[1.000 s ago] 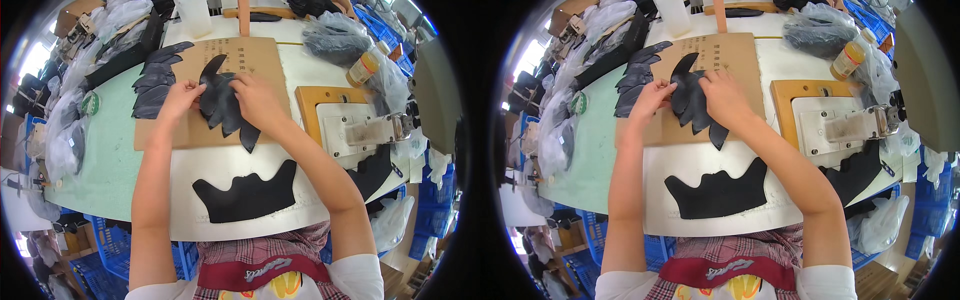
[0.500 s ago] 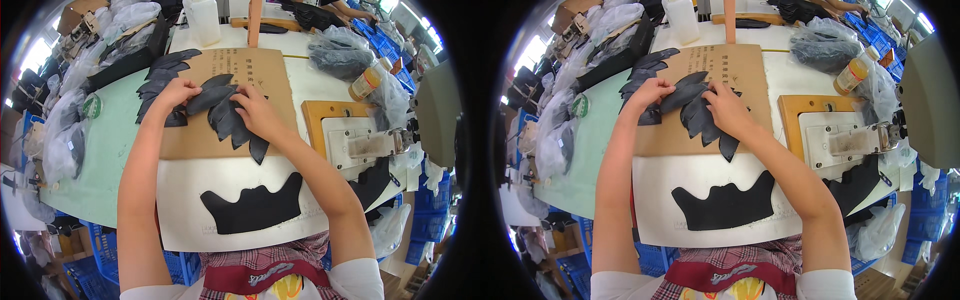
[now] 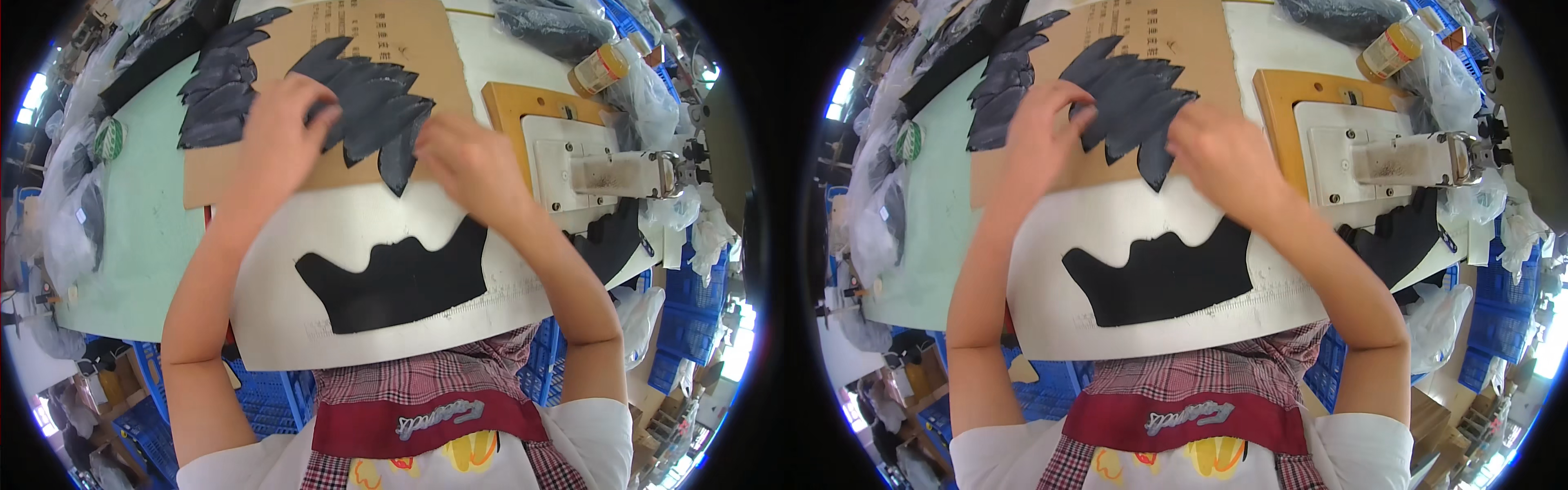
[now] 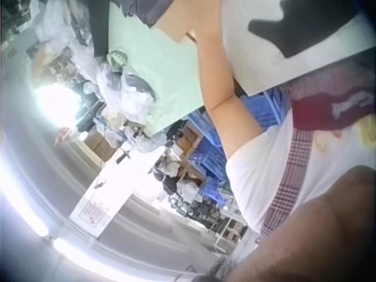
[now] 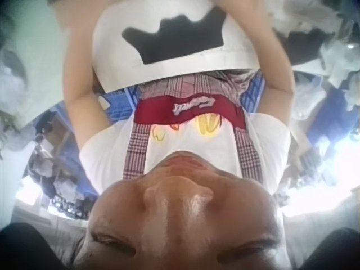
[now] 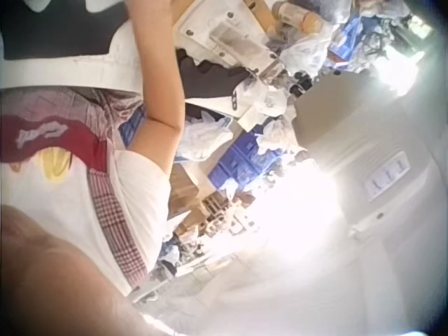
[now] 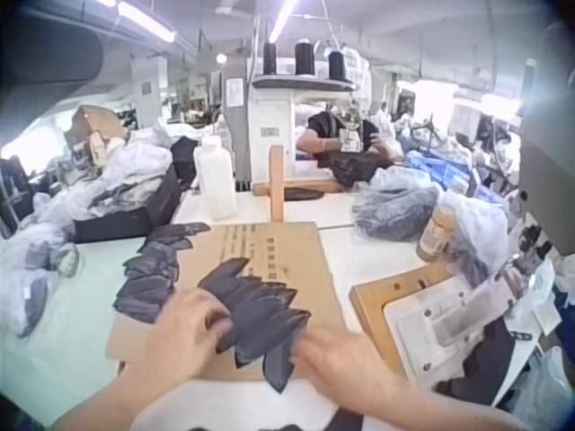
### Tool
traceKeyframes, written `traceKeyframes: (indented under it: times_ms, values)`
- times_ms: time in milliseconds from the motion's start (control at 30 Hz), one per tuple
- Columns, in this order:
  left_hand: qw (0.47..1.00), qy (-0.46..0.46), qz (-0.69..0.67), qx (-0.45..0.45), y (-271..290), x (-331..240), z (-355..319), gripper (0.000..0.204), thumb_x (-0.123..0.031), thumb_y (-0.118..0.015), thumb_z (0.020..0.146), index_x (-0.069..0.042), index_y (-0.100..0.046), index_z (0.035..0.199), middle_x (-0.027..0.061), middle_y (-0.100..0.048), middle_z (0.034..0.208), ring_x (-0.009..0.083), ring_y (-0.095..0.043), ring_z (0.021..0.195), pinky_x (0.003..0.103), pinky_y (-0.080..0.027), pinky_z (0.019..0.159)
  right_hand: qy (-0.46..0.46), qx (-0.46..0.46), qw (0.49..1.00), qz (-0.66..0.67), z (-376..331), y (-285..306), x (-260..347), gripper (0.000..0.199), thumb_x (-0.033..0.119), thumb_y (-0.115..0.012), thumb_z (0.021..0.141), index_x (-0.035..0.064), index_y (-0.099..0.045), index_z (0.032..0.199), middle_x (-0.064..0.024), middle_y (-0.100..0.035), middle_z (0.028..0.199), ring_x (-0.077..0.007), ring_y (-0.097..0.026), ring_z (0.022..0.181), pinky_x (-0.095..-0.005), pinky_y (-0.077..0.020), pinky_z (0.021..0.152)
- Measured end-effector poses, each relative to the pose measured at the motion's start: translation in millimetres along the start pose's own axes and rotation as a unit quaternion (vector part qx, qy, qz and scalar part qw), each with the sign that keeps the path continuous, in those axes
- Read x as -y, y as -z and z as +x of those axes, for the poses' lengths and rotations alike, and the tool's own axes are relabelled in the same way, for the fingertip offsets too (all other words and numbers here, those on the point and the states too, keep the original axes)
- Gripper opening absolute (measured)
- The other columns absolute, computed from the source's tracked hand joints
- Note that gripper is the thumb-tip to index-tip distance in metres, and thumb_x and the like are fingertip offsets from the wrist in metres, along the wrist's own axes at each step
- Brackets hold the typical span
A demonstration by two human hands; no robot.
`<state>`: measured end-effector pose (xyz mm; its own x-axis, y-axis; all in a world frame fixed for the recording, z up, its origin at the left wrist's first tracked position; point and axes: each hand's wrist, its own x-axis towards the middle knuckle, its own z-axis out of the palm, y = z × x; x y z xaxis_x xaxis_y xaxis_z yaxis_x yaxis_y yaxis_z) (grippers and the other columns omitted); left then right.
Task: The person repeatedly picks up small black fabric pieces and places them onto a larger black fabric piece on a work table. They align the pieces by hand and smooth them down, occasionally moving the assembled parts to a blue basket. The task involves repetitive manual assembly of fabric components.
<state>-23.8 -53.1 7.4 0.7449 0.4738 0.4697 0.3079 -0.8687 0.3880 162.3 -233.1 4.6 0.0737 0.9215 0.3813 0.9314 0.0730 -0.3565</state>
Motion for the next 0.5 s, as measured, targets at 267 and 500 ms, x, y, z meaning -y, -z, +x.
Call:
traceKeyframes:
  times_ms: [267,500]
  values:
    - [0.998,-0.022,-0.010,0.054,-14.8,-29.9,-55.2,0.031,-0.007,-0.068,0.085,-0.001,-0.064,0.114,0.0108,-0.058,0.127,0.0318,-0.054,0.117,0.040,-0.044,0.100,0.130,-0.051,0.985,-0.104,-17.1,-37.3,30.2,0.020,0.007,-0.067,0.070,0.0012,-0.059,0.087,-0.0087,-0.057,0.093,-0.0234,-0.058,0.088,-0.0331,-0.0506,0.074]
    - [1.000,-0.012,-0.009,0.022,-9.4,-32.8,-64.1,0.032,-0.008,-0.068,0.084,-0.001,-0.064,0.115,0.0124,-0.060,0.122,0.0324,-0.055,0.114,0.041,-0.044,0.099,0.126,-0.042,0.981,-0.142,-16.0,-45.3,33.0,0.013,0.008,-0.066,0.073,0.0019,-0.060,0.083,-0.0072,-0.057,0.091,-0.0234,-0.059,0.083,-0.0337,-0.0508,0.069]
